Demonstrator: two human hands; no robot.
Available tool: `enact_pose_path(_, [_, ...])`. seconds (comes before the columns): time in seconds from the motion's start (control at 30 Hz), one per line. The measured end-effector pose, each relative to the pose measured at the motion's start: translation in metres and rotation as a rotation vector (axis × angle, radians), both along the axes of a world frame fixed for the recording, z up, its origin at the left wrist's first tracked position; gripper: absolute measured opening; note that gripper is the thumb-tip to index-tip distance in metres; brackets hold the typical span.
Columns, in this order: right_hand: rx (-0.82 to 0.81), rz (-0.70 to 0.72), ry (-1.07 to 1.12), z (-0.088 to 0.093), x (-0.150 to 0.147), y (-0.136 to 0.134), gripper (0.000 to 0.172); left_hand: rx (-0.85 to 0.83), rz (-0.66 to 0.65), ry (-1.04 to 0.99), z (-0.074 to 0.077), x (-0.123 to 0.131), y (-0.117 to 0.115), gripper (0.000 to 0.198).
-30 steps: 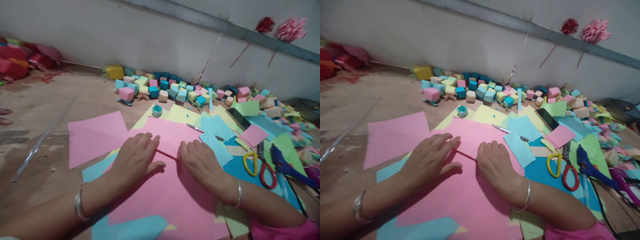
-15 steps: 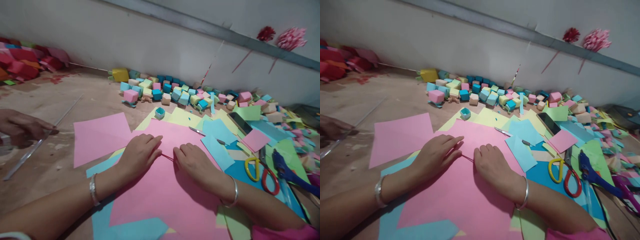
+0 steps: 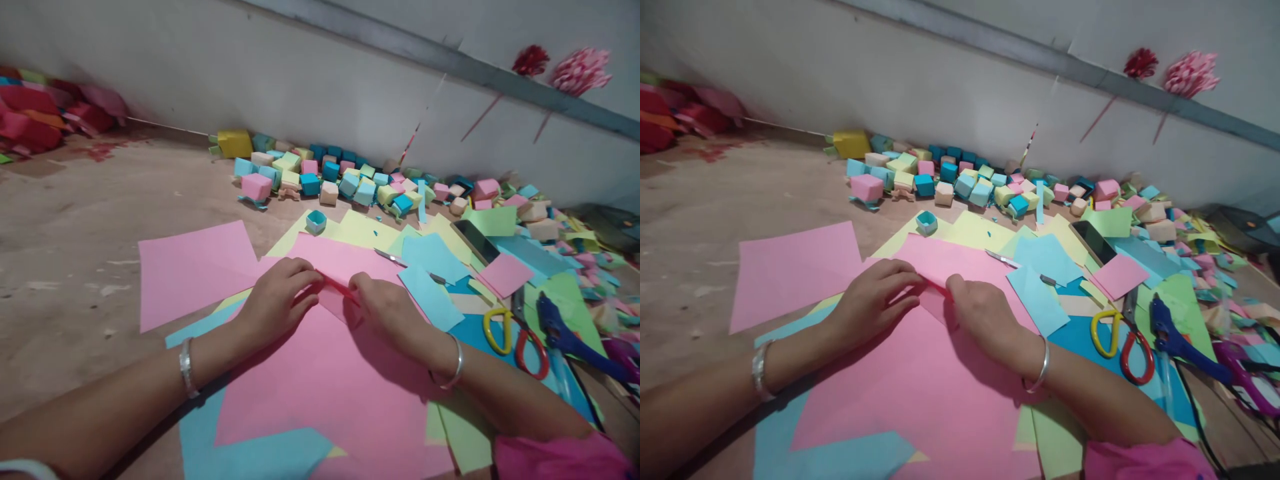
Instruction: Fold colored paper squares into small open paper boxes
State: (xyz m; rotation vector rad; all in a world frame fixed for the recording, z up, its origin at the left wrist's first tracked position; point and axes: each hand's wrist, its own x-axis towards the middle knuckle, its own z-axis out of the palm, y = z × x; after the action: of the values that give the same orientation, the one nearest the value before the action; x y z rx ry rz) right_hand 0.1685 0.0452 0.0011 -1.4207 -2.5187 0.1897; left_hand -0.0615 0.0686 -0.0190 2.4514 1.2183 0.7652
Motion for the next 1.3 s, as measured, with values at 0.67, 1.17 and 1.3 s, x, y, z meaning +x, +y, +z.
enact_pose_path(0.67, [0.075, 0.237, 0.242, -0.009, 0.008, 0.025, 0.026, -0.096, 0.086, 0.051, 0.004, 0.003, 0.003, 0.03])
enact_pose_path(1.17, [0.056, 0.161, 0.258, -0.018, 0.008, 0.031, 0.023, -0.093, 0.011, 0.061, 0.005, 0.005, -0.002, 0.021])
enact_pose_path(1.3, [0.282, 0.252, 0.068, -0.015, 0.005, 0.026, 0.019, -0.098, -0.021, 0.103, 0.005, 0.005, -0.004, 0.012])
